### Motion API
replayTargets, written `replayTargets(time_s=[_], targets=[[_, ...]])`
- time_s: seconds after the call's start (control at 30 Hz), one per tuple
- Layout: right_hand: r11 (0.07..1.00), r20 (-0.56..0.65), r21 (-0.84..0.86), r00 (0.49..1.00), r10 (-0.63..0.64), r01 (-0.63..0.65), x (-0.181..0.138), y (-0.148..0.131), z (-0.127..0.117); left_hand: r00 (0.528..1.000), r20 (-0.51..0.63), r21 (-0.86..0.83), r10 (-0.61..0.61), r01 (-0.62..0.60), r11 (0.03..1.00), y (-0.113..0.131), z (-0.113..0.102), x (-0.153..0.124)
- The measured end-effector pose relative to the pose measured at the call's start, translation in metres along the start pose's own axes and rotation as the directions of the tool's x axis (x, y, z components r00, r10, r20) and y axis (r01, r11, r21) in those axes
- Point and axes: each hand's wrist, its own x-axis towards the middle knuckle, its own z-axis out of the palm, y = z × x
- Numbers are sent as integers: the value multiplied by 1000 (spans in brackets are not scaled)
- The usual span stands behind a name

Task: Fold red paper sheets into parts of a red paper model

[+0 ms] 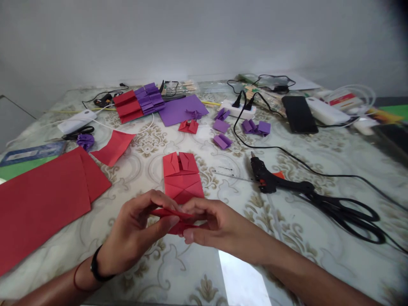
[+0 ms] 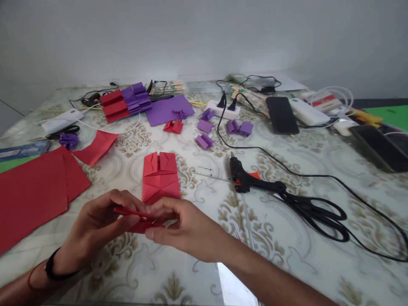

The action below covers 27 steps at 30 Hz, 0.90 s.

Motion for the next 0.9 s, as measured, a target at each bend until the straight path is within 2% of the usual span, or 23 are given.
replayTargets(time_s=[0.1, 0.27, 0.33, 0.43, 0.5, 0.63, 0.77, 0.9], targets=[[999, -49, -30, 998, -35, 34, 0, -1, -1, 998, 19, 79, 52, -53, 995, 5, -5, 1], [975, -181, -132, 963, -200, 177, -1, -3, -5, 997, -61, 401, 55, -26, 916, 7, -11, 6], [953, -170, -189, 948, -268, 236, -4, -6, -7, 996, -53, 482, 74, -40, 875, 6, -11, 6], [908, -81, -297, 939, -333, 296, -8, -13, -9, 983, -38, 558, 180, -128, 820, 6, -10, 5], [882, -74, -373, 938, -339, 289, -9, -15, -9, 969, -20, 595, 247, -187, 782, 7, -10, 3], [844, -222, -499, 913, -343, 196, -7, -11, -5, 951, 41, 610, 307, -267, 746, 11, -10, 1], [852, -331, -489, 864, -380, 187, -4, -4, -4, 949, 49, 626, 312, -273, 730, 12, -12, 0], [840, -363, -505, 833, -418, 201, -5, -5, -2, 953, 60, 653, 296, -262, 711, 11, -13, 1]])
